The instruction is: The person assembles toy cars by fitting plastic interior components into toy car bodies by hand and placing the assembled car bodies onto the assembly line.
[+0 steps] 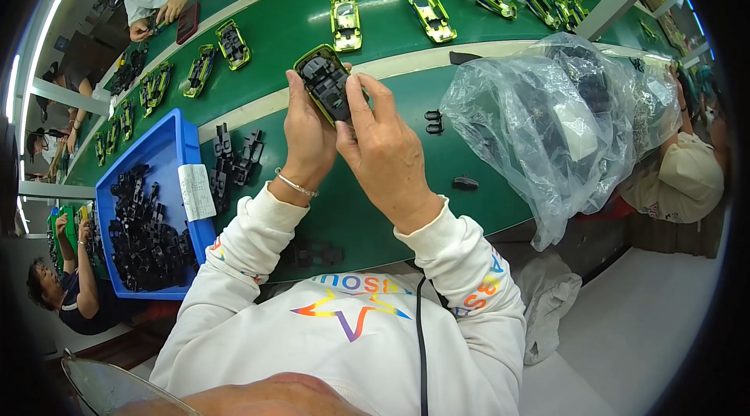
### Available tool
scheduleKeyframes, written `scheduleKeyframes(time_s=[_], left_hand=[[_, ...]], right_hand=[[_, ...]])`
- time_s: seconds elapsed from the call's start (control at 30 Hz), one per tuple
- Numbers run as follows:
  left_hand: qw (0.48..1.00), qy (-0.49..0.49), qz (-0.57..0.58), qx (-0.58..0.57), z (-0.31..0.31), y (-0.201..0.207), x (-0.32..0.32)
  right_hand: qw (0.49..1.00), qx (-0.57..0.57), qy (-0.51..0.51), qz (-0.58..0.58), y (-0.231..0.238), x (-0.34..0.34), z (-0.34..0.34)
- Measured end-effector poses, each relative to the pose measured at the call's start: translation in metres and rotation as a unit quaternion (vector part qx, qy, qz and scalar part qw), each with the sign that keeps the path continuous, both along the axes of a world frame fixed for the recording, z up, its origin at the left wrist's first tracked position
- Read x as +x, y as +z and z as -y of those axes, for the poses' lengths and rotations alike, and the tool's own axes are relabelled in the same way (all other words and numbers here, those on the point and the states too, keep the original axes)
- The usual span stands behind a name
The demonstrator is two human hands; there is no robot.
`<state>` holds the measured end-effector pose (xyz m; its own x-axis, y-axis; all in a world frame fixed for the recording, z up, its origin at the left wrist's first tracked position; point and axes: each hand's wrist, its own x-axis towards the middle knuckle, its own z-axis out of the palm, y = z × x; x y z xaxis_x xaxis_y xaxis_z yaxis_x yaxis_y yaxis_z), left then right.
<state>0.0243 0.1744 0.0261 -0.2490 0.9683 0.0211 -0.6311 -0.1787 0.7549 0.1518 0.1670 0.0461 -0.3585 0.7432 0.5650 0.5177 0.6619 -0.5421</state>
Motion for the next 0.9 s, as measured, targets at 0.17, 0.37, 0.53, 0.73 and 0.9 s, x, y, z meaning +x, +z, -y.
scheduleKeyframes(time_s=[0.17,0.37,0.53,0.73,0.9], left_hand=[[0.999,-0.008,0.034,-0.006,0.003,0.003,0.001],[1.0,-0.004,0.022,-0.007,0.0,-0.001,0.0],[1.0,-0.006,-0.008,-0.001,-0.002,-0.002,0.0],[0.999,-0.028,-0.016,0.005,-0.005,-0.003,0.0],[0.999,-0.032,-0.025,0.008,-0.006,-0.002,0.006]], right_hand=[[0.998,0.053,0.017,-0.02,-0.001,-0.002,0.0],[0.999,0.007,0.017,0.049,0.004,0.001,-0.002],[0.993,0.004,0.017,0.113,0.019,0.004,-0.007],[0.987,0.048,0.003,0.155,0.025,0.011,-0.01],[0.99,0.046,-0.013,0.13,0.025,0.014,-0.006]])
